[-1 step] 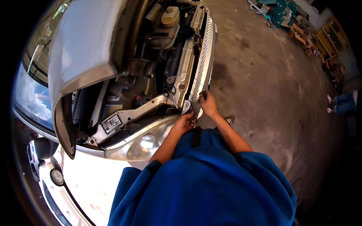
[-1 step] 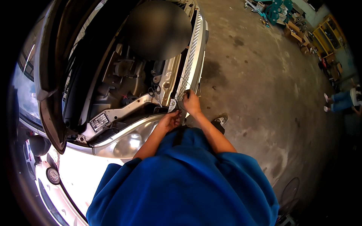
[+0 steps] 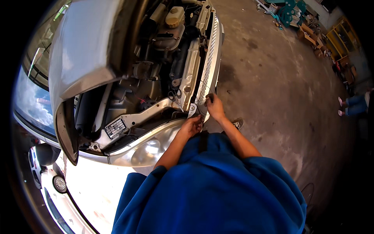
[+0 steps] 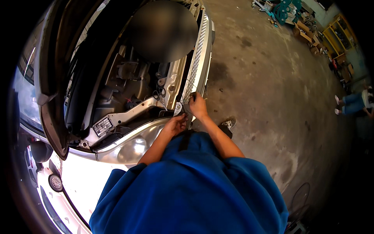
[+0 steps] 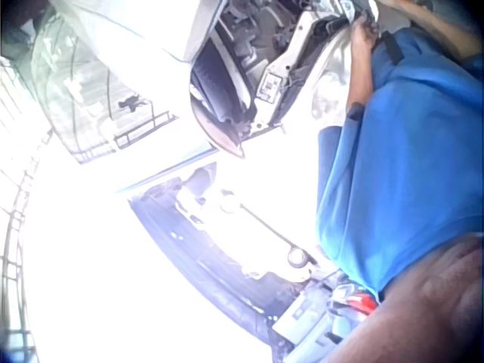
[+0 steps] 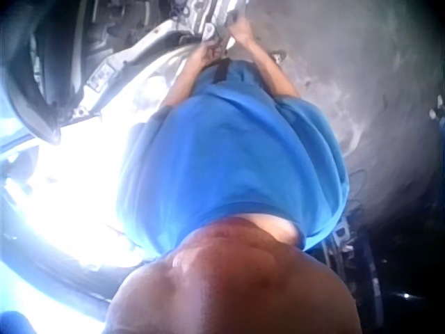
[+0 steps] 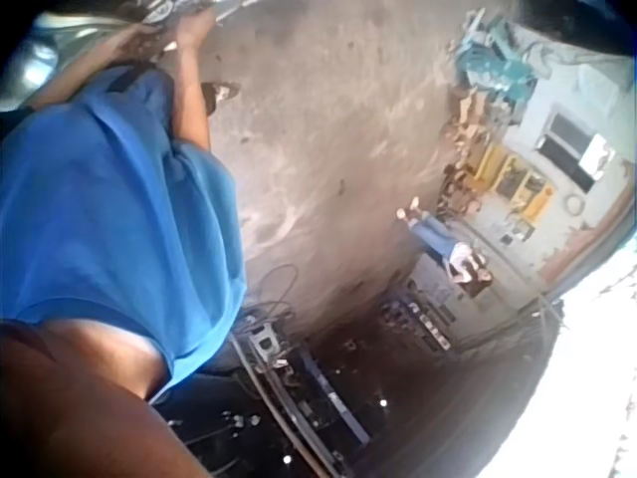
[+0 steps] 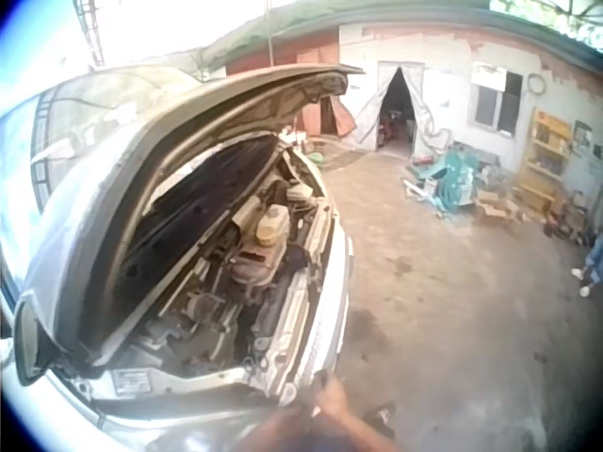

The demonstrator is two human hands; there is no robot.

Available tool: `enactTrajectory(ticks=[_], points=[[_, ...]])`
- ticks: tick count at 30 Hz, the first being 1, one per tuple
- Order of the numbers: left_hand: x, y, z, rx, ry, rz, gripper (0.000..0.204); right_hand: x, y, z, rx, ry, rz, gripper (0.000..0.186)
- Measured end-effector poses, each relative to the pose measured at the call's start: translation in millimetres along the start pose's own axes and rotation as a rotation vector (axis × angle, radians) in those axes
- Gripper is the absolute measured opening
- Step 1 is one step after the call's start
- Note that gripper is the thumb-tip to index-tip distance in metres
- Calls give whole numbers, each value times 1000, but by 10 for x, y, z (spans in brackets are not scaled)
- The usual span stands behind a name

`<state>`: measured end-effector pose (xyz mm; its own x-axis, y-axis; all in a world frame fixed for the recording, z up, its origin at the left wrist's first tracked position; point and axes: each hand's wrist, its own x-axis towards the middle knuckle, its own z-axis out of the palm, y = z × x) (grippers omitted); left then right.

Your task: The person installs a car horn by connecting electrical wires and tightening a bolt with a wrench to secure the unit to the front of the vehicle chassis.

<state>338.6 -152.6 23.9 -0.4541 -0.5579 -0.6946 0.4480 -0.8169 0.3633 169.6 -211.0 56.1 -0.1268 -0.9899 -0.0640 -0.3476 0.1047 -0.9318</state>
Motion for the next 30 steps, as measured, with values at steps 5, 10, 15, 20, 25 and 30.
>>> enactTrajectory(ticks=[5, 10, 15, 20, 25, 30], points=[[75, 3, 25, -2, -13, 13, 19, -6, -75, -3, -95, 6, -23, 20], [177, -52, -123, -193, -155, 80, 19, -191, -354, -76, -170, -246, -86, 20], [140, -29, 231, -301, 61, 100, 33, -521, -410, -105, -279, -286, -363, 24], [81, 47, 487, -306, 44, 139, 38, -411, -343, -131, -429, -412, -511, 33], [300, -14, 270, -354, -104, 184, 41, -273, -418, -139, -356, -438, -507, 32], [13, 109, 432, -107, 19, 16, 20, 673, -1089, -34, -188, -306, -603, 24]])
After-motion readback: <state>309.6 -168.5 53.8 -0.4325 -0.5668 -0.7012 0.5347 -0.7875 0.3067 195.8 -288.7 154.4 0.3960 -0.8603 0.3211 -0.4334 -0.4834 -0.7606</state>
